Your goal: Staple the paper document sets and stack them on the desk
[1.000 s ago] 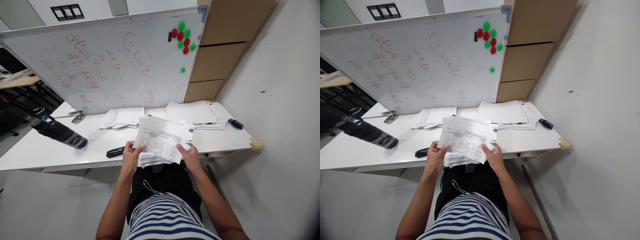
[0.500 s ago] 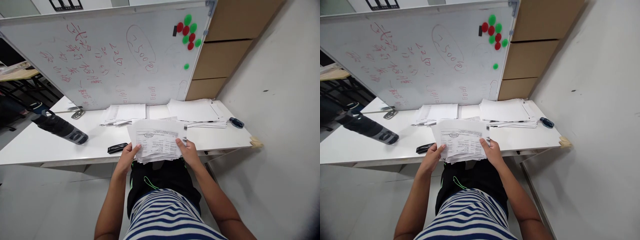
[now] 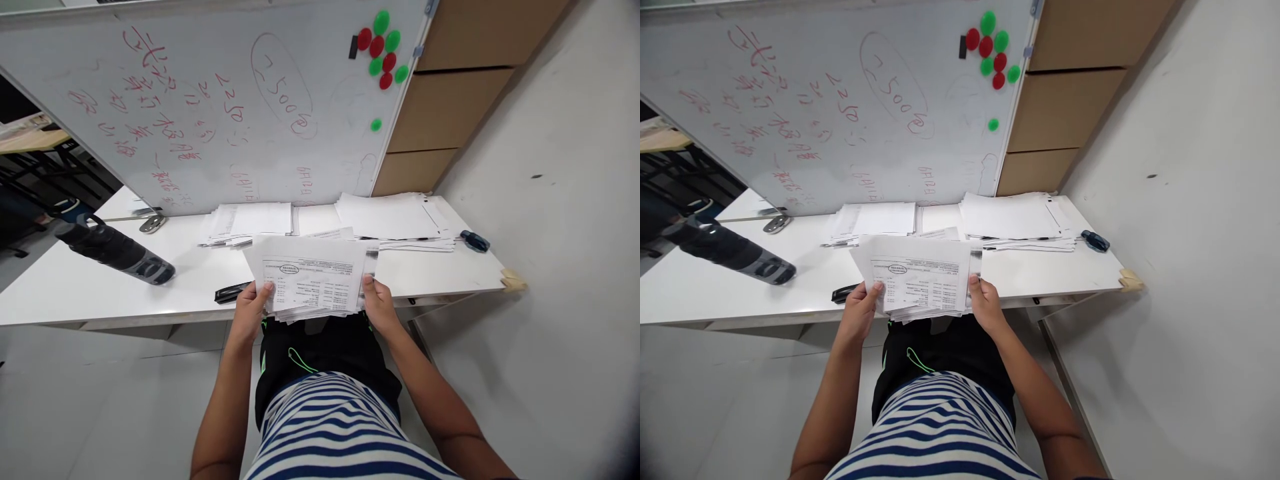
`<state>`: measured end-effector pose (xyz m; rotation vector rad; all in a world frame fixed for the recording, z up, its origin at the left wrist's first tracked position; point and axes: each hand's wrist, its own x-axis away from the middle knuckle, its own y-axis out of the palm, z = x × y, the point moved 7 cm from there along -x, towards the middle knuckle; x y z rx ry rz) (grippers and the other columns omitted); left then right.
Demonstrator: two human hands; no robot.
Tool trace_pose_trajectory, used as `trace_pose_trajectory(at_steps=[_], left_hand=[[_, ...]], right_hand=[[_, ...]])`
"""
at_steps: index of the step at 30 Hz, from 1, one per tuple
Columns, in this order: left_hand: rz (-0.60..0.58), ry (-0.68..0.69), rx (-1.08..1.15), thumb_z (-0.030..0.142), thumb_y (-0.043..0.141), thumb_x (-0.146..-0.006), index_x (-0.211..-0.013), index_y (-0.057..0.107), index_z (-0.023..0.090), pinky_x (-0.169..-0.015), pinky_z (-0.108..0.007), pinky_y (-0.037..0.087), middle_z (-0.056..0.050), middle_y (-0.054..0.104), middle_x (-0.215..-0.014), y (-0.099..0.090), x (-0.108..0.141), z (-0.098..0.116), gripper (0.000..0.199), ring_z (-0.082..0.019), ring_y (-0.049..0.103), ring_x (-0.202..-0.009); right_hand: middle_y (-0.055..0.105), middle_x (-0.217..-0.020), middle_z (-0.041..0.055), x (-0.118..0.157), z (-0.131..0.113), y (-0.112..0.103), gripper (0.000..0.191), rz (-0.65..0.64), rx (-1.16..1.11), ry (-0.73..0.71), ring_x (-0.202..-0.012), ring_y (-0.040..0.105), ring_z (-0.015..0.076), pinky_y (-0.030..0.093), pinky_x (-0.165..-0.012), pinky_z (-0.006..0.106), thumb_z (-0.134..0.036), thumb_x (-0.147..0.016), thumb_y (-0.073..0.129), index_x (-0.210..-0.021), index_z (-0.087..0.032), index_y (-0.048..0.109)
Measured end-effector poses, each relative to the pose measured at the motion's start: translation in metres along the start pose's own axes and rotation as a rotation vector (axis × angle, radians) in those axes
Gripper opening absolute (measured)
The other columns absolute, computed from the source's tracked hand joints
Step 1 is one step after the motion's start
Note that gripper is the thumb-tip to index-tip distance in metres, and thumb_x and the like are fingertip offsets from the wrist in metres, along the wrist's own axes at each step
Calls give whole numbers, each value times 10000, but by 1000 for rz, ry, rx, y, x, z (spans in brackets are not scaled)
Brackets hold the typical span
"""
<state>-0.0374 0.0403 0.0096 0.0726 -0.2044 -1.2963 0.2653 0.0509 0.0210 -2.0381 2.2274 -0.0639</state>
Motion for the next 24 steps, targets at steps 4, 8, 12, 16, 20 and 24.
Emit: trace_pose_trajectory(at_steps=[4, 8, 12, 16, 20, 24], left_hand=[[53, 21, 41, 501, 792, -678, -1039, 722, 185, -923, -388, 532, -83, 746, -1032, -10, 0, 4, 484, -266, 669, -1057], [136, 59, 95, 485, 797, -682, -1029, 727, 210, -981, -402, 507, -71, 742, -1059, -35, 1, 5, 449, -259, 656, -1098], [209, 75, 136, 456, 805, -683, -1040, 726, 217, -996, -419, 502, -72, 738, -1085, -70, 14, 2, 437, -264, 644, -1123], [283, 32, 134, 476, 808, -662, -1021, 735, 217, -954, -447, 527, -79, 747, -1055, -105, 41, -7, 448, -291, 663, -1085], [337, 23, 130, 502, 803, -654, -1013, 746, 230, -931, -462, 540, -88, 748, -1067, -125, 68, -12, 454, -301, 683, -1048], [400, 15, 124, 542, 790, -655, -1009, 739, 224, -921, -465, 546, -102, 741, -1105, -133, 87, -11, 479, -303, 680, -1064]], right_hand=[[711, -745, 60, -3, 5, -15, 570, 141, 36, 24, -826, 681, 252, 550, -742, 347, -709, -877, 452, -766, -196, 675], [742, -1005, 90, -24, 11, -40, 498, 375, -75, -6, -1002, 681, 245, 537, -850, 351, -630, -895, 498, -1001, -184, 691], [695, -1174, 121, -77, 2, -32, 499, 369, -83, -124, -1062, 657, 238, 515, -908, 373, -557, -894, 520, -1168, -154, 624], [717, -1048, 106, -140, -8, 26, 437, 199, 127, -143, -956, 650, 237, 510, -850, 346, -506, -893, 465, -1081, -150, 635], [714, -863, 80, -181, -7, 114, 337, 43, 187, -96, -800, 635, 219, 511, -724, 307, -430, -866, 457, -923, -161, 652], [713, -926, 108, -200, -11, 186, 348, -59, 205, -55, -803, 636, 216, 514, -709, 307, -363, -870, 427, -1036, -147, 643]])
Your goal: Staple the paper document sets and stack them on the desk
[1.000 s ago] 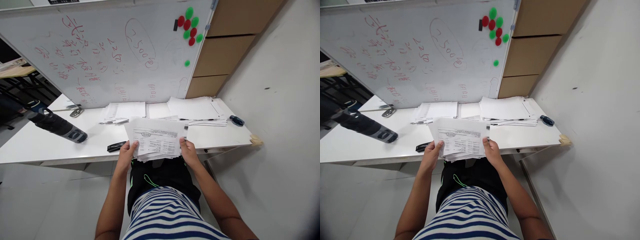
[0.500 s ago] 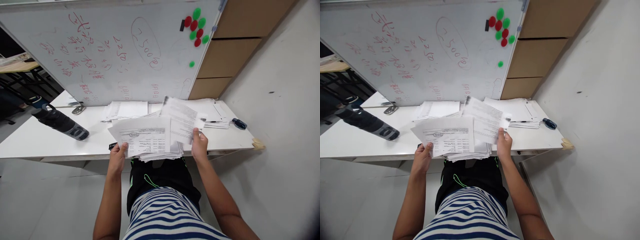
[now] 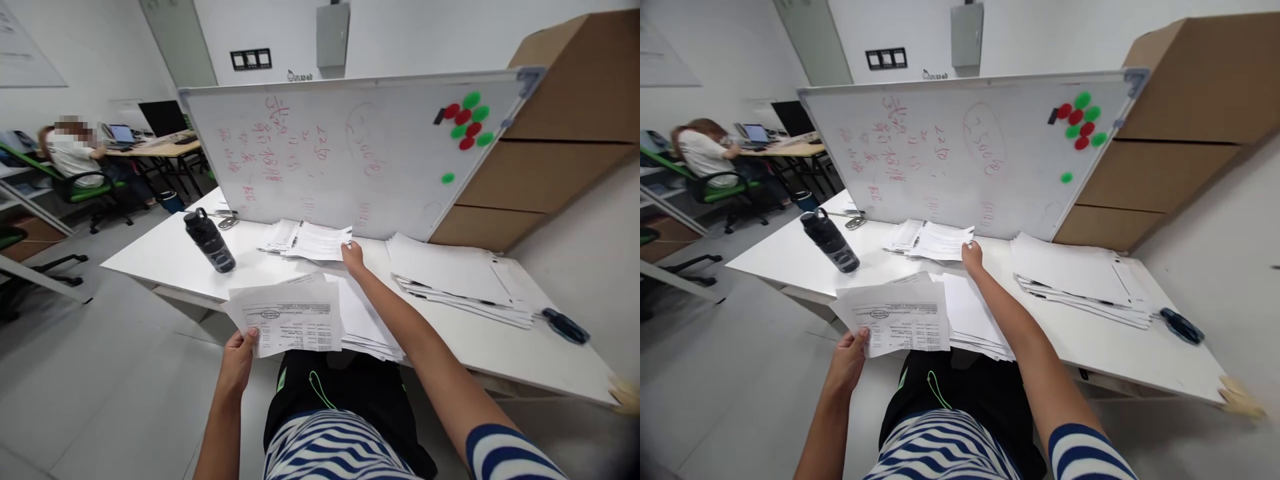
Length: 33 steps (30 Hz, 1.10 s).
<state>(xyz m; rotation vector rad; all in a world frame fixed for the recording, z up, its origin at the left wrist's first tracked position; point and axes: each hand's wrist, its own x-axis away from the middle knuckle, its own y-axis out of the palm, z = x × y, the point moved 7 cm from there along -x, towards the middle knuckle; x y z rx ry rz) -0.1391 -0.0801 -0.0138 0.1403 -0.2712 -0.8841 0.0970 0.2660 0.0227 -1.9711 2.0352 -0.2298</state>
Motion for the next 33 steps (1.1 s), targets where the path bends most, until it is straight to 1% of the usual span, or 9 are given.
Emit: trace_pose_trajectory(at_steps=[4, 8, 10, 14, 16, 19, 23, 28, 33], left_hand=[[3, -23, 17, 553, 796, -645, -1007, 738, 201, -925, -471, 544, -110, 745, -1092, -1, 8, -1, 509, -314, 681, -1059], [-43, -30, 37, 503, 792, -681, -1032, 738, 207, -970, -489, 520, -106, 738, -1117, 9, 5, -7, 461, -313, 671, -1087], [-57, -32, 44, 484, 788, -698, -1025, 742, 216, -1010, -490, 495, -97, 737, -1121, 21, -1, -10, 425, -305, 661, -1112], [-57, 17, 51, 473, 776, -721, -1021, 739, 231, -1071, -459, 451, -71, 739, -1117, 62, -16, -6, 388, -279, 633, -1164], [-72, 83, 9, 476, 753, -745, -1045, 726, 232, -1066, -441, 453, -59, 733, -1125, 92, -21, 0, 387, -267, 628, -1166], [-138, 222, -122, 480, 727, -769, -1039, 708, 207, -1032, -415, 469, -62, 727, -1111, 140, -24, 7, 384, -255, 637, -1126], [-328, 271, -270, 481, 744, -743, -1060, 678, 168, -965, -416, 499, -93, 722, -1081, 190, -25, 4, 451, -266, 658, -1058], [-529, 219, -411, 466, 782, -704, -1114, 676, 189, -936, -417, 524, -98, 714, -1136, 212, -38, 5, 506, -285, 660, -1076], [-584, 45, -327, 479, 812, -666, -1077, 708, 135, -941, -451, 529, -132, 735, -1107, 208, -50, -9, 546, -312, 674, -1061]], right_hand=[[639, -1217, 177, -2, -20, 21, 507, -48, 33, -4, -1044, 620, 251, 493, -888, 364, -357, -866, 479, -1313, -120, 515], [441, -1485, 192, 30, -32, -5, 637, -83, 33, -82, -1352, 426, 290, 389, -1065, 412, -480, -879, 509, -1410, -134, 446], [587, -1360, 146, 58, -30, -29, 597, -150, 9, -100, -1257, 540, 268, 452, -1007, 397, -593, -928, 379, -1327, -186, 556], [706, -1160, 127, 127, -31, -73, 887, -546, -254, -110, -1110, 648, 261, 525, -880, 399, -747, -902, 19, -1300, -219, 609], [701, -1174, 136, 146, -36, -107, 872, -492, -355, -142, -1114, 644, 275, 524, -895, 402, -824, -856, 183, -1325, -211, 591], [701, -1191, 100, 155, -39, -150, 649, -285, -427, -177, -1100, 643, 264, 507, -944, 396, -661, -797, 633, -1282, -231, 608], [747, -1031, 77, 158, -21, -174, 446, -67, -317, -117, -955, 676, 258, 537, -851, 381, -512, -795, 713, -1100, -187, 702], [744, -1072, 78, 163, 7, -169, 396, 4, -323, -120, -1000, 674, 268, 532, -872, 379, -476, -836, 675, -1106, -188, 703], [736, -1058, 107, 170, 39, -149, 401, -53, -362, -68, -980, 679, 273, 537, -853, 390, -475, -827, 683, -1080, -164, 672]])
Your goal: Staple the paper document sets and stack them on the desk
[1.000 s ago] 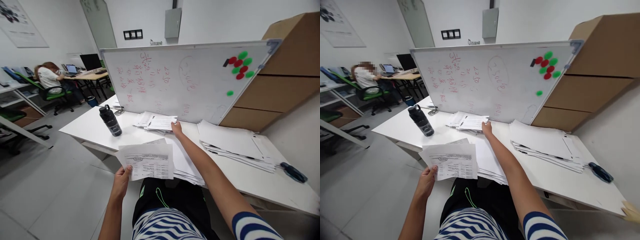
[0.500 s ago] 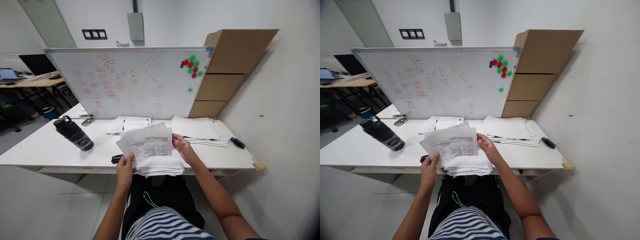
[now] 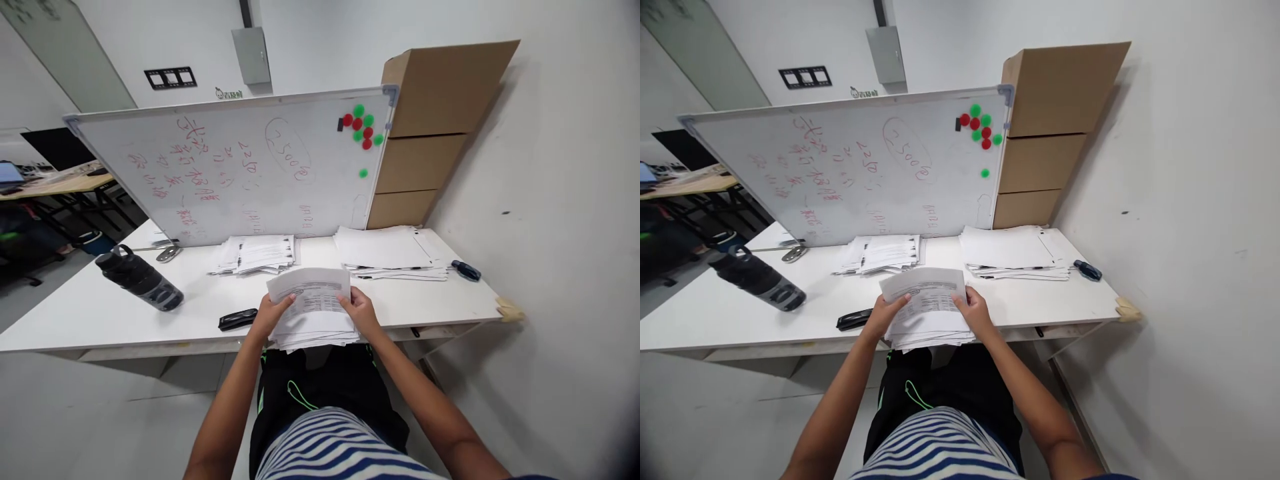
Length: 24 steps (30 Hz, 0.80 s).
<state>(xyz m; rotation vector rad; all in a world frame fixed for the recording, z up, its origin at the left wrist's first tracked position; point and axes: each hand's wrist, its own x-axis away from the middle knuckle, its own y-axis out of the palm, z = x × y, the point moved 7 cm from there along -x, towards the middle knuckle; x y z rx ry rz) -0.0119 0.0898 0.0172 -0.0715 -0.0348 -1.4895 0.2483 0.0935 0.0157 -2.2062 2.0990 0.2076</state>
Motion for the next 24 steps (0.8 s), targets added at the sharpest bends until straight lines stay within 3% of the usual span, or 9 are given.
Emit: trace_pose_trajectory(at_steps=[10, 18, 21, 24], left_hand=[[2, 3, 49, 489, 788, -698, -1069, 736, 157, -989, -439, 502, -104, 737, -1122, 0, 11, -20, 501, -285, 674, -1075], [170, -43, 31, 490, 795, -675, -1003, 716, 141, -842, -414, 548, -125, 745, -1020, -20, 21, -20, 486, -287, 693, -961], [239, 62, 1, 494, 749, -720, -1133, 652, 168, -827, -379, 544, -118, 715, -1068, -39, 26, -11, 535, -243, 683, -953], [332, 159, -280, 509, 650, -808, -1224, 605, 210, -886, -395, 515, -114, 679, -1132, -74, 34, -3, 514, -249, 647, -1048]], right_hand=[[722, -1009, 79, 7, 34, -5, 400, 68, 49, 18, -930, 661, 237, 519, -842, 368, -483, -807, 698, -1070, -187, 642], [681, -789, 33, 24, 18, -3, 303, 46, 382, -19, -730, 612, 194, 496, -706, 316, -499, -850, 618, -890, -200, 648], [697, -815, 35, 30, 26, 0, 320, 19, 232, 89, -712, 632, 193, 513, -691, 318, -510, -837, 633, -949, -210, 638], [720, -875, 44, 38, 38, 3, 357, 2, -8, 220, -726, 661, 195, 538, -684, 319, -507, -807, 676, -1000, -212, 619]])
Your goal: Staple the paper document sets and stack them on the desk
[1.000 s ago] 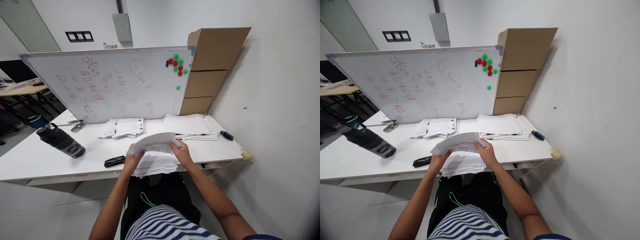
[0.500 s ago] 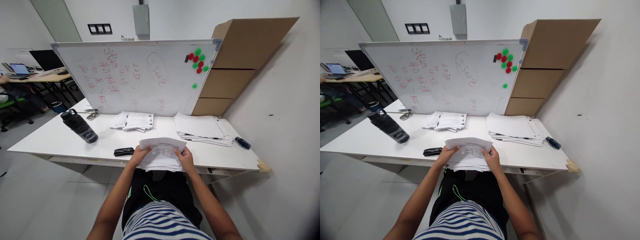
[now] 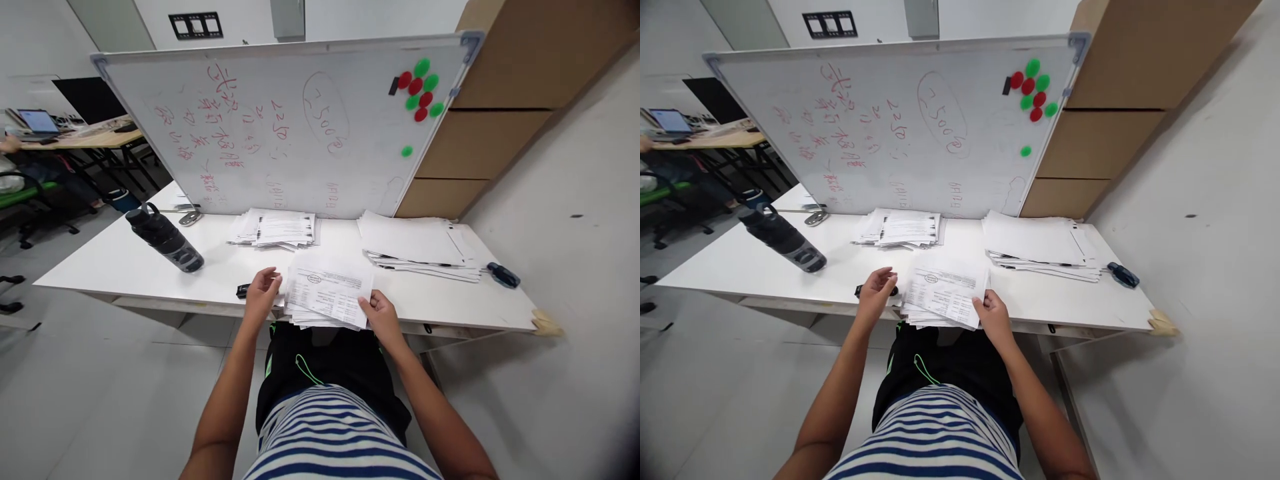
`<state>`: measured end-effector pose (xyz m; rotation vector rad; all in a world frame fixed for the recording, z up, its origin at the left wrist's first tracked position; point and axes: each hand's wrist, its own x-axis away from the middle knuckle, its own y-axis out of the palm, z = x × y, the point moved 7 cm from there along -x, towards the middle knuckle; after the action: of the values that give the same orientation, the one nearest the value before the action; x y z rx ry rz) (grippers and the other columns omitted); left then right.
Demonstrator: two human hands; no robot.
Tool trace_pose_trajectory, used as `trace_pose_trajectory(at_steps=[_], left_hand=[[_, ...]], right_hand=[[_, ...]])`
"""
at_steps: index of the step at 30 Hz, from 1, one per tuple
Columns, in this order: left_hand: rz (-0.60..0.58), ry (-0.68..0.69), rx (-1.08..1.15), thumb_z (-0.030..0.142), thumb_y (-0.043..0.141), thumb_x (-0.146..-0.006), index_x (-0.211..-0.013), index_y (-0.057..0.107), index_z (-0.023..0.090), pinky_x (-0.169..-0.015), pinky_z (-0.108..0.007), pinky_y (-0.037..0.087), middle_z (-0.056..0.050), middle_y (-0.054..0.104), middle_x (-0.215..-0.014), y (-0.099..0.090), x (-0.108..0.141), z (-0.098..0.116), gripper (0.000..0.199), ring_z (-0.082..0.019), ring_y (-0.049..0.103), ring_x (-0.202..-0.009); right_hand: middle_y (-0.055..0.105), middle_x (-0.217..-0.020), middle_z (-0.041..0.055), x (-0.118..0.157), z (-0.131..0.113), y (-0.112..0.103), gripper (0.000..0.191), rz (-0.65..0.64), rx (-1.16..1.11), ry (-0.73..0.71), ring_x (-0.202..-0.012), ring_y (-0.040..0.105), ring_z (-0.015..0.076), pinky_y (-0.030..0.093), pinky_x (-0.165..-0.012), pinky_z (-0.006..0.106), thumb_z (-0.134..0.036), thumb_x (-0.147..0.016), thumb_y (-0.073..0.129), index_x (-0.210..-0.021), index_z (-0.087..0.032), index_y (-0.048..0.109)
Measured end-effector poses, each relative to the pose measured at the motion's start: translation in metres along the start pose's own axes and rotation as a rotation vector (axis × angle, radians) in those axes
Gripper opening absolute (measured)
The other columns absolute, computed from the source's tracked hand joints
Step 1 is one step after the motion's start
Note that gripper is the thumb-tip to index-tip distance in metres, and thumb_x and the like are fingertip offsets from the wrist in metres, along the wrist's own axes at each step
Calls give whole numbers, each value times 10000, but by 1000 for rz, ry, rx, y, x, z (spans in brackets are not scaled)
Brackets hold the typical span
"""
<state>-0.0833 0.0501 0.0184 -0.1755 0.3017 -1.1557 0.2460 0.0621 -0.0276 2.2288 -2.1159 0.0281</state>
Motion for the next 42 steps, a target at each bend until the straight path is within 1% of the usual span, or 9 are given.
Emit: trace_pose_trajectory(at_steps=[3, 6, 10, 16, 21, 27, 33, 37, 42], left_hand=[[-35, 147, -510, 464, 732, -739, -1325, 552, 248, -1026, -470, 405, -118, 613, -1276, -31, -6, -12, 650, -337, 499, -1266], [-92, 132, -719, 443, 689, -776, -1241, 596, 229, -969, -458, 423, -114, 631, -1176, -50, -11, -42, 520, -326, 551, -1143], [-105, 173, -668, 426, 605, -842, -1101, 626, 218, -890, -425, 447, -105, 625, -1057, -54, -13, -58, 333, -289, 566, -1022], [-180, 187, -553, 393, 614, -851, -1203, 579, 245, -937, -417, 443, -87, 593, -1129, -45, 1, -53, 384, -267, 555, -1081], [-177, 187, -491, 380, 641, -841, -1227, 584, 259, -954, -402, 443, -77, 587, -1146, -44, 9, -49, 408, -251, 562, -1105], [-133, 136, -389, 391, 632, -850, -1223, 573, 245, -984, -393, 436, -85, 578, -1178, -51, 7, -54, 405, -239, 553, -1142], [-103, 121, -358, 388, 646, -833, -1186, 574, 231, -1011, -411, 423, -94, 576, -1173, -55, 4, -59, 393, -244, 551, -1146], [-114, 100, -341, 394, 648, -827, -1184, 578, 230, -1007, -407, 423, -97, 578, -1179, -52, 6, -56, 399, -247, 552, -1149], [-195, 93, -412, 411, 636, -829, -1214, 604, 262, -984, -414, 439, -93, 593, -1189, -46, 10, -47, 414, -265, 561, -1149]], right_hand=[[696, -722, 13, 7, 10, 1, 391, 7, -33, 121, -537, 595, 162, 478, -483, 272, -519, -788, 696, -1001, -203, 608], [633, -587, -25, 13, 9, 5, 413, -3, -21, 178, -414, 499, 134, 379, -361, 243, -542, -783, 693, -992, -199, 596], [631, -582, -21, 15, -1, 15, 424, -30, -45, 184, -400, 486, 123, 368, -351, 241, -547, -776, 700, -982, -191, 597], [630, -586, -16, 23, 3, 37, 399, -86, -77, 212, -412, 485, 127, 373, -359, 245, -535, -799, 689, -992, -195, 603], [643, -608, -9, 32, 15, 59, 383, -155, -52, 203, -424, 502, 136, 376, -367, 243, -544, -835, 644, -1012, -207, 611], [742, -818, 57, 28, 6, 38, 482, -26, -18, 154, -498, 568, 165, 404, -400, 265, -544, -824, 638, -1157, -195, 641], [729, -766, 39, 31, -8, 37, 488, -58, -41, 156, -473, 511, 135, 400, -392, 258, -501, -836, 636, -1211, -189, 659], [715, -746, 30, 29, -9, 53, 471, -98, -45, 144, -475, 517, 138, 405, -396, 259, -504, -850, 618, -1208, -200, 657], [624, -578, -27, 26, 4, 85, 500, -256, -21, 175, -398, 501, 138, 417, -392, 270, -527, -845, 612, -1224, -201, 625]])
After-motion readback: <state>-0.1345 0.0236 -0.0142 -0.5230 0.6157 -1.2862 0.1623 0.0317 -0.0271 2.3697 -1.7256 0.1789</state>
